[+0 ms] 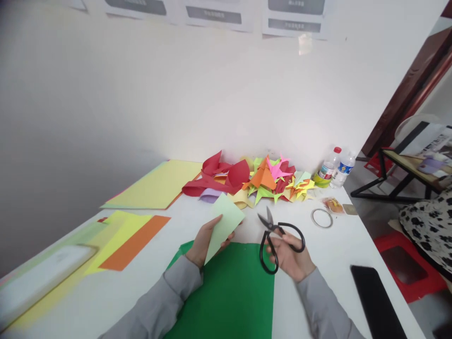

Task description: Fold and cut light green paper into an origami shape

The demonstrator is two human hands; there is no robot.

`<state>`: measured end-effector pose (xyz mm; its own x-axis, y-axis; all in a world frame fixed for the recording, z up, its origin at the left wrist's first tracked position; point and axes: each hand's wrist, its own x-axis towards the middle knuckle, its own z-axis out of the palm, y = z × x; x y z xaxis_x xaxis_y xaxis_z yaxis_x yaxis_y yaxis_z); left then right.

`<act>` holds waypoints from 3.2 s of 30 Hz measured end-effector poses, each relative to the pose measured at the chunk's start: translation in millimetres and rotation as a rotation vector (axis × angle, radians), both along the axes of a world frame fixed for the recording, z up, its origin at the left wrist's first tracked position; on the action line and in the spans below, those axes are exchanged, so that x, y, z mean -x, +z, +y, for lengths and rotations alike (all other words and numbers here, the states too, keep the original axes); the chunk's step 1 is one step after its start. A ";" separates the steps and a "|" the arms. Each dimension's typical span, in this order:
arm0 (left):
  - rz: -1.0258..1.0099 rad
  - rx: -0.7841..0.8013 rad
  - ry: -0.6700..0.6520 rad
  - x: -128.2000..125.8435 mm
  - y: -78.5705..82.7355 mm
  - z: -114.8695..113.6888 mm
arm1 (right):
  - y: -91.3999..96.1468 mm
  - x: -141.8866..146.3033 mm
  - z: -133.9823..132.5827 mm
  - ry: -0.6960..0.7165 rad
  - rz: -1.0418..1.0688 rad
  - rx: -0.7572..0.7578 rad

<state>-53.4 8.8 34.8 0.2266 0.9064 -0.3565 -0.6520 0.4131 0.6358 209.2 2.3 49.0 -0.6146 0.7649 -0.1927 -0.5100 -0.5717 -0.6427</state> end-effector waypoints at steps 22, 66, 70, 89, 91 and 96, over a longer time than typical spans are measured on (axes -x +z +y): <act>-0.145 0.102 -0.061 2.2 6.0 -1.8 | -28.9 37.6 -18.4 0.152 0.118 -0.079; -0.088 0.198 -0.007 -1.4 -3.6 -3.2 | -26.5 30.9 -20.1 0.127 0.151 -0.006; -0.082 0.203 -0.006 -3.0 -2.5 -3.3 | -26.9 30.2 -20.9 0.131 0.164 -0.009; -0.171 0.260 -0.127 -0.2 -5.1 -4.8 | -27.9 38.1 -29.5 0.221 0.188 0.016; -0.134 0.236 -0.137 -2.2 -3.2 -5.3 | -26.5 38.3 -29.2 0.220 0.198 0.028; -0.086 0.233 -0.092 -6.0 1.4 -6.0 | -23.9 38.0 -29.0 0.223 0.208 0.038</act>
<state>-47.4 2.8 36.1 0.3425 0.7763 -0.5291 -0.6525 0.6018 0.4605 171.2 -26.7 25.1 -0.7957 0.6015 -0.0712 -0.4879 -0.7061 -0.5132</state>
